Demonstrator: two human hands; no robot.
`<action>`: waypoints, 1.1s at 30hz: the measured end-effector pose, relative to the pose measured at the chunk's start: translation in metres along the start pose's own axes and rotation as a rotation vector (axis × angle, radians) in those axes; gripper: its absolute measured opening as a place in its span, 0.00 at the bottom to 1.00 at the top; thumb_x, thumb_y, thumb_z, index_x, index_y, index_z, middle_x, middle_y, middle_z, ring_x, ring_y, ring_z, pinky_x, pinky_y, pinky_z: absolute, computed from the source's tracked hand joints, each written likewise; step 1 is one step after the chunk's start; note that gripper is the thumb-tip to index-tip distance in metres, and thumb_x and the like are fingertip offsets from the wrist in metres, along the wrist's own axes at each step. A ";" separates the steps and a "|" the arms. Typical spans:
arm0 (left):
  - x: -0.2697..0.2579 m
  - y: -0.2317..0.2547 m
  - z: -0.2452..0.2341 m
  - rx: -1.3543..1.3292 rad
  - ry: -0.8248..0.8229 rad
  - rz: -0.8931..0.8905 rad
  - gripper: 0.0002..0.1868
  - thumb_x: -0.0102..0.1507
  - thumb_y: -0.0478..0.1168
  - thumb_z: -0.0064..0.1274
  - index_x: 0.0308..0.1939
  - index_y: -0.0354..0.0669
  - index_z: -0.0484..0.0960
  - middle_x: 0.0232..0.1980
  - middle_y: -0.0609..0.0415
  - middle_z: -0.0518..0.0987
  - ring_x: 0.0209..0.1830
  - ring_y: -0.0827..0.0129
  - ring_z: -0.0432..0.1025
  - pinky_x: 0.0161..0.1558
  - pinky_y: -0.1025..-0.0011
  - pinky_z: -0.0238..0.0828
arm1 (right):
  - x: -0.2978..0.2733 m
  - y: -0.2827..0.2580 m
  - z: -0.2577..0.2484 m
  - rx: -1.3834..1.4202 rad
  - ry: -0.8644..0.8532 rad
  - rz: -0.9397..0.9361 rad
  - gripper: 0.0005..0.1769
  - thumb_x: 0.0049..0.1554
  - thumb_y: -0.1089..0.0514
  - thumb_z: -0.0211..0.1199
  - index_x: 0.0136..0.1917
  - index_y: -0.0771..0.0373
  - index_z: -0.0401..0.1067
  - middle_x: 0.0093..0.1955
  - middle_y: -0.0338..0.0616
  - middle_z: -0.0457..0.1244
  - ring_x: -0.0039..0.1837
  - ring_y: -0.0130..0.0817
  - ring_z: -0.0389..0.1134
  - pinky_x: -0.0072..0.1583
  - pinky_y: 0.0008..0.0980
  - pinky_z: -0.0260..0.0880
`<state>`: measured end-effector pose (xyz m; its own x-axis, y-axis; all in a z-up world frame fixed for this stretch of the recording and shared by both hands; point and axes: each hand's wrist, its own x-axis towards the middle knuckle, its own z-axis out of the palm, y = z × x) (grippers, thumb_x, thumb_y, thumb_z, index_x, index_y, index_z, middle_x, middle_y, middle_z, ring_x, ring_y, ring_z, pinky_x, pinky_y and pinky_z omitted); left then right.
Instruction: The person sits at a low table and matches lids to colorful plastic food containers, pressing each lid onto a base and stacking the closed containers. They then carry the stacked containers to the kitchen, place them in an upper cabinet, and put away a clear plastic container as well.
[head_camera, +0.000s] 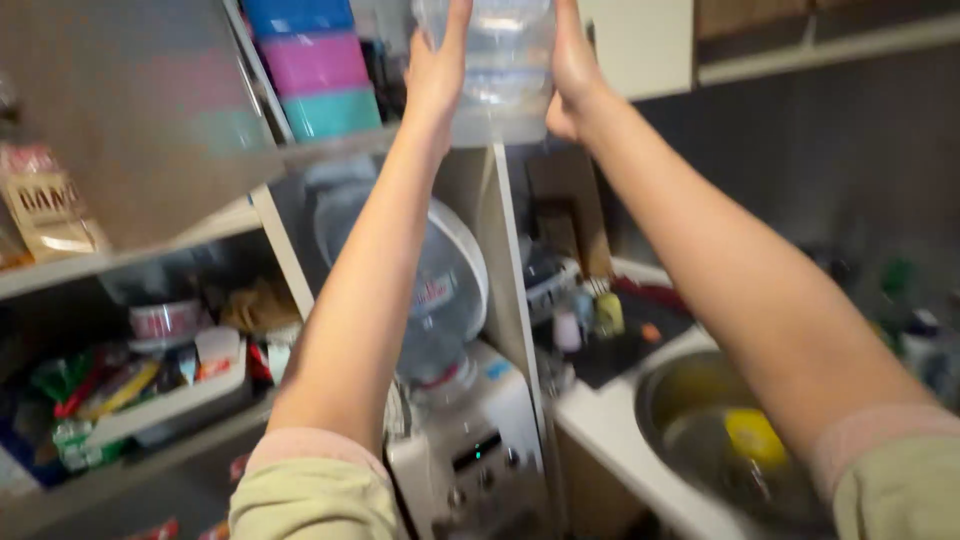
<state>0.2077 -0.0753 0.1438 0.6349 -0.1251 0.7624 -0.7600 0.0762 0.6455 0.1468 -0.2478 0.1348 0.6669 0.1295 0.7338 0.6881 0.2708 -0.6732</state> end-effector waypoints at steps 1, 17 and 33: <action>0.018 -0.003 0.002 0.028 0.030 -0.008 0.62 0.52 0.81 0.45 0.74 0.36 0.63 0.73 0.40 0.68 0.74 0.53 0.62 0.68 0.59 0.58 | 0.017 0.004 -0.008 -0.012 0.026 -0.010 0.55 0.54 0.18 0.42 0.77 0.61 0.59 0.75 0.53 0.61 0.75 0.51 0.64 0.72 0.59 0.67; 0.154 -0.146 0.015 0.081 0.433 0.084 0.51 0.61 0.74 0.49 0.68 0.31 0.67 0.64 0.37 0.74 0.66 0.51 0.70 0.66 0.60 0.66 | 0.131 0.121 -0.076 -0.627 0.358 -0.164 0.52 0.65 0.36 0.60 0.83 0.64 0.35 0.82 0.57 0.49 0.81 0.46 0.52 0.76 0.42 0.56; 0.132 -0.191 0.004 0.730 0.351 0.516 0.44 0.68 0.55 0.58 0.75 0.34 0.53 0.73 0.18 0.53 0.76 0.23 0.45 0.75 0.42 0.42 | 0.170 0.170 -0.031 -0.545 0.493 -0.268 0.47 0.66 0.34 0.52 0.84 0.62 0.39 0.85 0.61 0.42 0.85 0.54 0.44 0.80 0.46 0.47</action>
<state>0.4359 -0.1099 0.1209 0.1128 0.0636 0.9916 -0.7814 -0.6107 0.1281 0.3861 -0.2091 0.1417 0.4200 -0.3472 0.8385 0.8020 -0.2904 -0.5220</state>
